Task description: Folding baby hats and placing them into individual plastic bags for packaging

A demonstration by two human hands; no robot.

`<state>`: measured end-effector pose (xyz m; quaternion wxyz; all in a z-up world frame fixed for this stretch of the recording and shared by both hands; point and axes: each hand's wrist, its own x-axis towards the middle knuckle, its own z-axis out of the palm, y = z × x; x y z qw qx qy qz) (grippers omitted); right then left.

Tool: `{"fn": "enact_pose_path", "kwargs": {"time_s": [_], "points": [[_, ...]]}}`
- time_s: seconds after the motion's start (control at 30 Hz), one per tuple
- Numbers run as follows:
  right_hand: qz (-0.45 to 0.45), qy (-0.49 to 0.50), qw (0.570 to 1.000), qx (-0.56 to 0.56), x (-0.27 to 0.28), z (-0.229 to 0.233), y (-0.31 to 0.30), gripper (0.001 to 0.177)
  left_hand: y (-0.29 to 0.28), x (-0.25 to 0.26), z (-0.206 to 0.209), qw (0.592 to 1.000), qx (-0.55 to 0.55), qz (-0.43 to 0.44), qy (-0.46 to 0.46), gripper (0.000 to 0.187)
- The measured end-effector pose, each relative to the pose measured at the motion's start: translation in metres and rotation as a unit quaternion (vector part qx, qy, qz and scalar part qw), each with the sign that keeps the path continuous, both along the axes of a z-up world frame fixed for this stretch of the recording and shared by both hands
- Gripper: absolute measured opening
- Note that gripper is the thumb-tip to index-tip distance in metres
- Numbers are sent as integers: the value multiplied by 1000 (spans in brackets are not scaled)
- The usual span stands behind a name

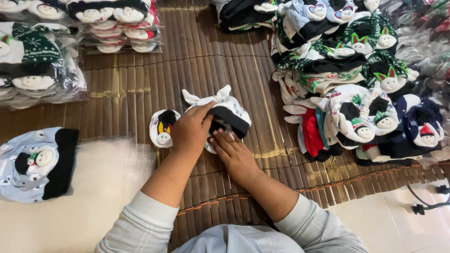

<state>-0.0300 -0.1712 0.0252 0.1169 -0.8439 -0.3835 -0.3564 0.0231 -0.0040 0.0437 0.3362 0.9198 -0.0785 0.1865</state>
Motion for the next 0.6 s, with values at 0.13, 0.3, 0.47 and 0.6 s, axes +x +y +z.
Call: {"fn": "enact_pose_path", "kwargs": {"time_s": [0.13, 0.3, 0.47, 0.6], "points": [[-38, -21, 997, -64, 13, -15, -10, 28, -1, 3, -15, 930, 195, 1, -313, 31], [-107, -29, 988, -105, 21, -15, -34, 13, -11, -2, -17, 897, 241, 23, -370, 19], [-129, -36, 985, -110, 27, -29, -48, 12, -18, -6, -43, 897, 259, 43, -357, 22], [-155, -35, 981, -112, 27, -19, -55, 10, -4, -12, -56, 909, 283, 34, -303, 27]]}}
